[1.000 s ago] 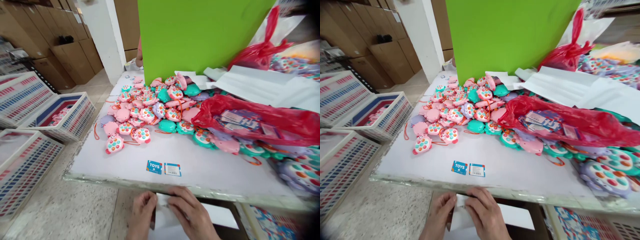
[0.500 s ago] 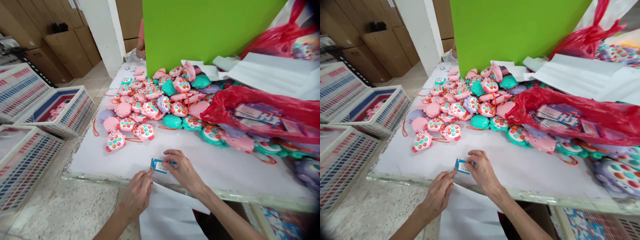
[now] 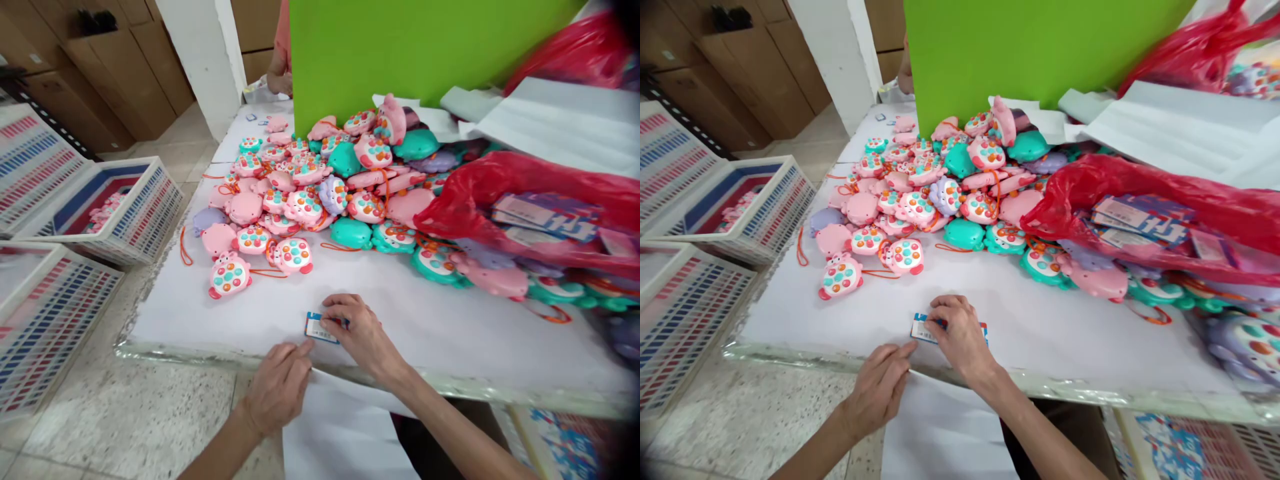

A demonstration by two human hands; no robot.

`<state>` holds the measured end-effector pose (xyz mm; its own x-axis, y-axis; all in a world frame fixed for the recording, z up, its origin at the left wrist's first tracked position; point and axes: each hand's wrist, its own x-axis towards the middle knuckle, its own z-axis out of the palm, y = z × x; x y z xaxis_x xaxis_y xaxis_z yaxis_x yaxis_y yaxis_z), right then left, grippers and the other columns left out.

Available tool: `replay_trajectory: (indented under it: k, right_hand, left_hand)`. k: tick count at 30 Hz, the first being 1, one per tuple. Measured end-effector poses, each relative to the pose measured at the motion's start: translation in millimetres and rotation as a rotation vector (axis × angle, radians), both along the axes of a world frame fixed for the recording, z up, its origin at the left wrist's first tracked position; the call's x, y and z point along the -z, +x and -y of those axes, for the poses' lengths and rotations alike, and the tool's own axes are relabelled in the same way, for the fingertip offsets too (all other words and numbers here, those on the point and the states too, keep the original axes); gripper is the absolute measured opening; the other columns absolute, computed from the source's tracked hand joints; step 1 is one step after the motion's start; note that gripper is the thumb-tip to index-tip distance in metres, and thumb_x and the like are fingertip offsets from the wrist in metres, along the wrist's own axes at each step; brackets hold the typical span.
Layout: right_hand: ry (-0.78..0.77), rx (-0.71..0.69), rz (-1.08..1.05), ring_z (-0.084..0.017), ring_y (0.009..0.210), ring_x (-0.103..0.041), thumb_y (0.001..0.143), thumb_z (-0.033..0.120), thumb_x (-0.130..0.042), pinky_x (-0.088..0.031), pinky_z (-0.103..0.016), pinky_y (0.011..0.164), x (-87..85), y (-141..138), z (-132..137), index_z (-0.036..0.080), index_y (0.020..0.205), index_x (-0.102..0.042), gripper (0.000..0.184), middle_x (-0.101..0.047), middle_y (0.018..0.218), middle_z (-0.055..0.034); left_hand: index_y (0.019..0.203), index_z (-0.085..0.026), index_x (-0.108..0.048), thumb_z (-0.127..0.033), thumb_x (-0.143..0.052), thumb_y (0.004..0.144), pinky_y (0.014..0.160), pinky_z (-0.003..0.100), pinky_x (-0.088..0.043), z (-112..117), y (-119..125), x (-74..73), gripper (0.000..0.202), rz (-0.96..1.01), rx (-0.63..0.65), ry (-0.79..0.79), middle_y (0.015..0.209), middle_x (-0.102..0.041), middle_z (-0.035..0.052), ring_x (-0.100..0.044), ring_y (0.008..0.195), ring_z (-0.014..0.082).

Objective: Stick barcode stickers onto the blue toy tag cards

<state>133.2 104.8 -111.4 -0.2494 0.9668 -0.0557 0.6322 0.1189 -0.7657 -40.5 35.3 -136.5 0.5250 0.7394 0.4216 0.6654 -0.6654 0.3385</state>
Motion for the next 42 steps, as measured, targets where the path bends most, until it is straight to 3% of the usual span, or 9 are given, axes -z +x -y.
replay_trajectory:
  k: [23, 31, 39, 42]
  right_hand:
    - [0.055, 0.012, -0.022, -0.023, 0.094, -0.052, 0.073, 0.011, -0.062, -0.043, -0.04, 0.08, 8.4, 1.3, 2.4, 0.022, 0.068, -0.067, 0.013, -0.064, 0.094, -0.0038]
    - [0.067, -0.002, -0.029, -0.023, 0.094, -0.051, 0.074, 0.011, -0.06, -0.042, -0.04, 0.08, 8.1, 1.6, 3.0, 0.021, 0.068, -0.066, 0.012, -0.063, 0.094, -0.0046]
    - [0.13, -0.008, 0.017, -0.023, 0.092, -0.05, 0.074, 0.01, -0.059, -0.042, -0.04, 0.079, 14.4, 0.0, 4.1, 0.02, 0.068, -0.063, 0.013, -0.061, 0.092, -0.0041]
    - [0.147, 0.009, 0.13, -0.025, 0.092, -0.05, 0.074, 0.01, -0.059, -0.044, -0.041, 0.078, 9.0, 2.6, 4.1, 0.018, 0.085, -0.06, 0.014, -0.06, 0.097, -0.0068]
  left_hand:
    - [0.08, -0.012, -0.051, -0.007, -0.038, 0.085, 0.069, 0.033, -0.043, -1.3, -0.3, 2.1, 0.015, -0.043, 0.03, -0.004, 0.107, -0.062, 0.0149, -0.048, 0.079, 0.0198]
    - [0.075, -0.016, -0.053, -0.008, -0.036, 0.084, 0.063, 0.031, -0.04, -3.1, 4.8, -2.5, 0.02, -0.192, 0.002, 0.007, 0.108, -0.063, 0.01, -0.047, 0.073, 0.0176]
    - [0.076, -0.016, -0.052, -0.005, -0.041, 0.079, 0.063, 0.033, -0.038, -2.2, 6.9, -3.4, 0.016, -0.282, -0.013, -0.056, 0.124, -0.054, 0.0042, -0.044, 0.074, 0.0179]
    - [0.076, -0.015, -0.052, -0.005, -0.041, 0.079, 0.064, 0.034, -0.038, -2.2, 5.9, -2.8, 0.015, -0.282, 0.001, -0.078, 0.127, -0.051, 0.0028, -0.044, 0.075, 0.0182]
